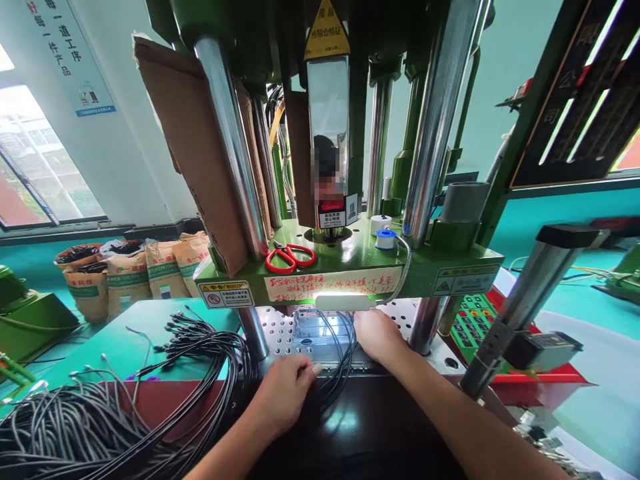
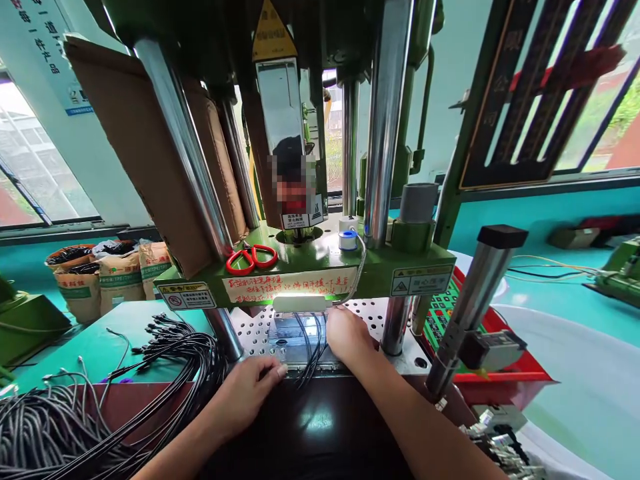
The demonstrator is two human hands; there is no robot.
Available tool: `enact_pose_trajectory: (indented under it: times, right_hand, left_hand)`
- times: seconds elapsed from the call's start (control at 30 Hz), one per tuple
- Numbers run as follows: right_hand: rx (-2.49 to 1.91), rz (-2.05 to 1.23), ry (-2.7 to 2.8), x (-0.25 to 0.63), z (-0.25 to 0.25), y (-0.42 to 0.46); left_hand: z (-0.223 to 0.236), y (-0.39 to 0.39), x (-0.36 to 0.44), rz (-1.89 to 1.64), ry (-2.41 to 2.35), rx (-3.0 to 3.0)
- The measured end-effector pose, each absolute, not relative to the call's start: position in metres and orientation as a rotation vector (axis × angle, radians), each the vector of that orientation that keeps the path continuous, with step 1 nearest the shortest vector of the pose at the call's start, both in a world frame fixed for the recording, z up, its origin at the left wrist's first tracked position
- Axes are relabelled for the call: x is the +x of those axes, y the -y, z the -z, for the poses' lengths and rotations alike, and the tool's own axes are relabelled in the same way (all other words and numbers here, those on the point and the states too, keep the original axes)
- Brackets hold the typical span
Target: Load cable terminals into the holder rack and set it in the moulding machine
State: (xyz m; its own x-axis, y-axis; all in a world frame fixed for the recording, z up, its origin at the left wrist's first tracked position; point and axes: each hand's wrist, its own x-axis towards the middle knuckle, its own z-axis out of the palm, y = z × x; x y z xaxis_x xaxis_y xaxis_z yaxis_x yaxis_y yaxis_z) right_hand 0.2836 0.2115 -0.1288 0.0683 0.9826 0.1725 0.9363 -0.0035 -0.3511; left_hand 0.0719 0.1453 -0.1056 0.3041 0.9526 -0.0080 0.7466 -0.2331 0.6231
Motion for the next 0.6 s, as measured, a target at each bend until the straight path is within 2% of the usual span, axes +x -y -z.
enact_pose_trajectory:
  times: [0.2, 0.37, 0.6]
  right_hand:
    - [-1.956, -0.114, 1.923, 0.288, 0.118, -0.214]
    - [-1.792, -0.046, 1.957, 0.283, 0.108, -0.220]
    - [-1.709, -0.009, 2.078, 0.257, 0.115, -0.225]
  left_hand:
    - [0.106, -0.187, 0.091, -0.526, -1.535, 2.800]
    - [0.116, -0.214, 0.111, -0.459, -1.609, 2.910]
    - [0.124, -0.227, 0.099, -0.374, -1.594, 3.044]
